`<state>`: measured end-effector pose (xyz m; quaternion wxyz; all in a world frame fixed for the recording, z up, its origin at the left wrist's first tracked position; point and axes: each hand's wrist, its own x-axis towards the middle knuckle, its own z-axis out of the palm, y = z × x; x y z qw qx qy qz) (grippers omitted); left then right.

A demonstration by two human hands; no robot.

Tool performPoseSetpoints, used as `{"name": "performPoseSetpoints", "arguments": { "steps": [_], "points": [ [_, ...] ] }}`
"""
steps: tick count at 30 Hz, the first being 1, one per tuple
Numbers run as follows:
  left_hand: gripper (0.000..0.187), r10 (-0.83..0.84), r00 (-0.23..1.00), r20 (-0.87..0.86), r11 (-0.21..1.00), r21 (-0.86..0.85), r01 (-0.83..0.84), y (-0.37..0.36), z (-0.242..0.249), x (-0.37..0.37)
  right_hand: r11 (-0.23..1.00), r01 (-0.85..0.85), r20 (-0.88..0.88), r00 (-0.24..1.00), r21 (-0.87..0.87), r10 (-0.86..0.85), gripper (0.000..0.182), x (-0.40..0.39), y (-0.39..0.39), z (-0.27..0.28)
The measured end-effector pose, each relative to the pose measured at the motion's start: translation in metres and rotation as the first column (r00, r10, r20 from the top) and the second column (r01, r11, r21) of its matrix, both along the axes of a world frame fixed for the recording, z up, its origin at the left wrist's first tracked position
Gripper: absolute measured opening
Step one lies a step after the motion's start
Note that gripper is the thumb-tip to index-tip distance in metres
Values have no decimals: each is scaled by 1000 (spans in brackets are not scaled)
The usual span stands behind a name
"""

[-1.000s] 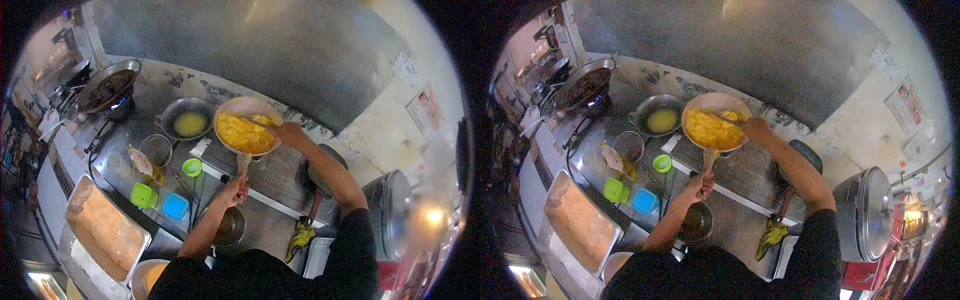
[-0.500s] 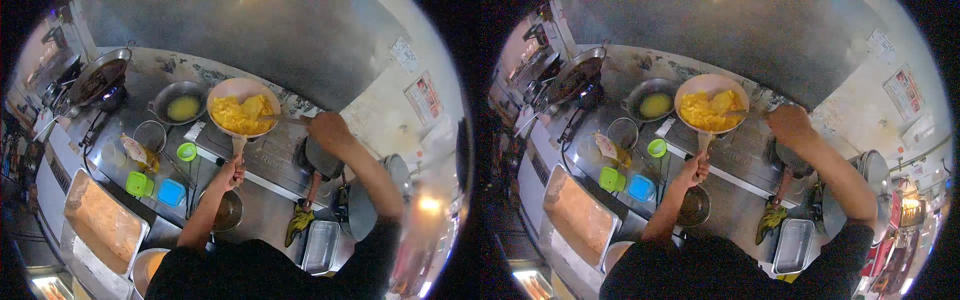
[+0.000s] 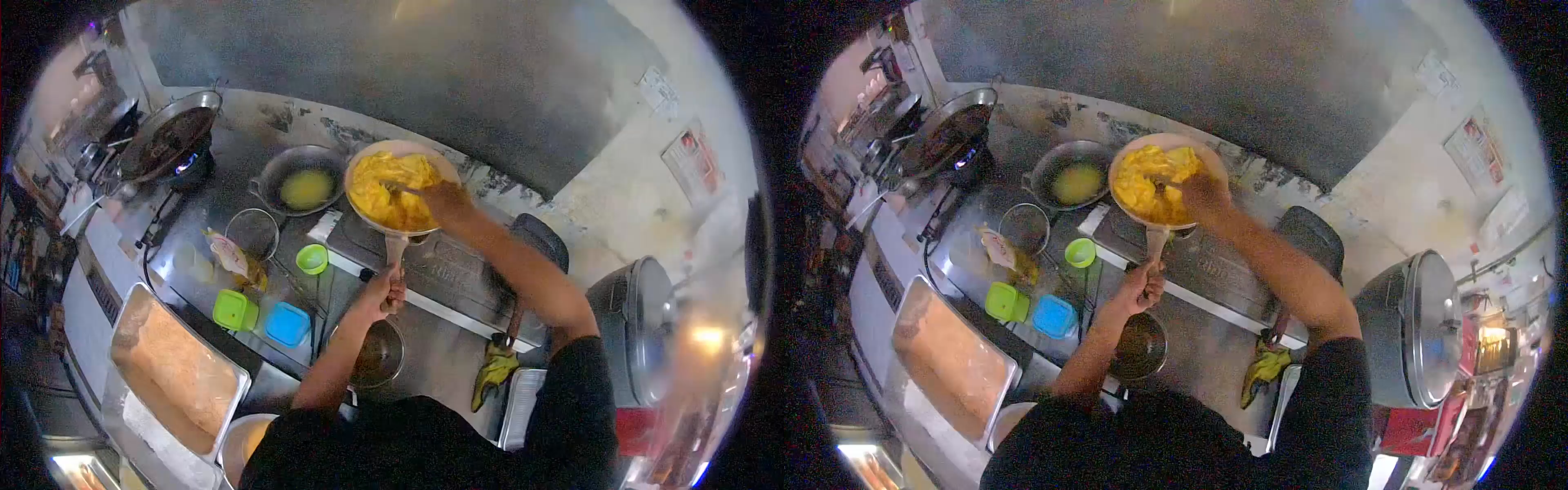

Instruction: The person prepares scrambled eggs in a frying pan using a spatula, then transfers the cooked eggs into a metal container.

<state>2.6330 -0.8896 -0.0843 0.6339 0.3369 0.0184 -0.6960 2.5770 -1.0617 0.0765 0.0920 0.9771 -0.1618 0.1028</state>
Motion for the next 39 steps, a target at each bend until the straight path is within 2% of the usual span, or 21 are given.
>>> {"name": "performPoseSetpoints", "arguments": {
  "steps": [1, 3, 5, 7, 9, 11, 13, 15, 16, 18, 22, 24, 26, 28, 30, 31, 33, 35, 36, 38, 39],
  "points": [
    [28, -15, 1000, 20, 999, -37, 15, 0, -2, 2, 1000, -5, -92, 996, -24, 3, 18, 5, -21, 9],
    [28, 12, 1000, 21, 1000, 16, -12, 1, 9, -1, 997, -32, -281, 960, -70, 11, 17, 14, -46, 17],
    [28, 44, 999, 7, 997, 68, -45, 0, 10, -1, 999, 8, -289, 957, -33, -17, 16, 2, -28, 52],
    [29, 22, 1000, 9, 999, 32, -22, -1, 5, -1, 998, 57, -309, 950, 9, -52, 16, -16, -2, 78],
    [29, 2, 1000, 4, 1000, 21, -2, -3, -3, -1, 995, -103, -393, 914, 17, 101, 17, -27, 29, 85],
    [29, -12, 1000, 5, 1000, 2, 12, -2, -3, 0, 983, -144, -360, 916, 117, 177, 16, -25, 35, 45],
    [29, -11, 999, 39, 1000, 28, 10, -2, 0, 0, 980, -97, -230, 964, 172, 136, 14, -12, 34, -9],
    [29, -3, 999, 52, 999, 32, 1, -1, 6, -1, 972, -40, -146, 987, 233, 75, 20, 0, 38, -30],
    [30, 3, 998, 62, 999, 39, -6, -1, 9, -3, 973, -47, -143, 986, 226, 81, 20, 12, 34, -47],
    [30, 10, 998, 55, 1000, 14, -10, -3, 6, -4, 963, -69, 26, 998, 261, 64, 18, 38, 22, -80],
    [32, 29, 990, 139, 999, 21, -32, -1, 11, -6, 982, -27, 101, 995, 186, 8, 21, 59, 17, -85],
    [31, 33, 995, 98, 999, 32, -36, -2, 11, -3, 956, 111, 152, 976, 272, -156, 20, 61, -13, -87],
    [32, 22, 999, 31, 1000, 11, -22, -4, 4, -5, 994, 102, -95, 991, 45, -98, 23, 52, -66, -96],
    [32, 23, 998, 64, 1000, 20, -24, -4, -3, -2, 995, 65, -289, 957, 81, -39, 27, 34, -106, -83],
    [32, 37, 991, 131, 996, 76, -48, -4, 2, -3, 996, 75, -181, 981, 45, -66, 27, -2, -90, -32],
    [32, 36, 993, 108, 996, 78, -45, -3, 7, -6, 998, 63, -148, 987, 10, -61, 28, -19, -83, -7],
    [31, 28, 993, 113, 995, 95, -39, -2, 12, -5, 999, 20, -174, 984, -36, -26, 28, -41, -70, 27],
    [31, 4, 996, 90, 997, 74, -11, -4, 10, 0, 988, 151, -313, 939, 9, -141, 27, -60, -33, 77],
    [30, -12, 996, 85, 999, 41, 9, -3, 8, -1, 987, 161, -326, 934, 20, -146, 27, -61, -31, 74],
    [29, -2, 998, 62, 999, 40, 0, -1, 6, -4, 997, 3, -521, 852, -81, -45, 26, -60, -30, 68],
    [28, 20, 999, 49, 999, 28, -21, -2, 5, -4, 997, 13, -525, 850, -78, -52, 26, -60, -26, 57]
  ]
}}
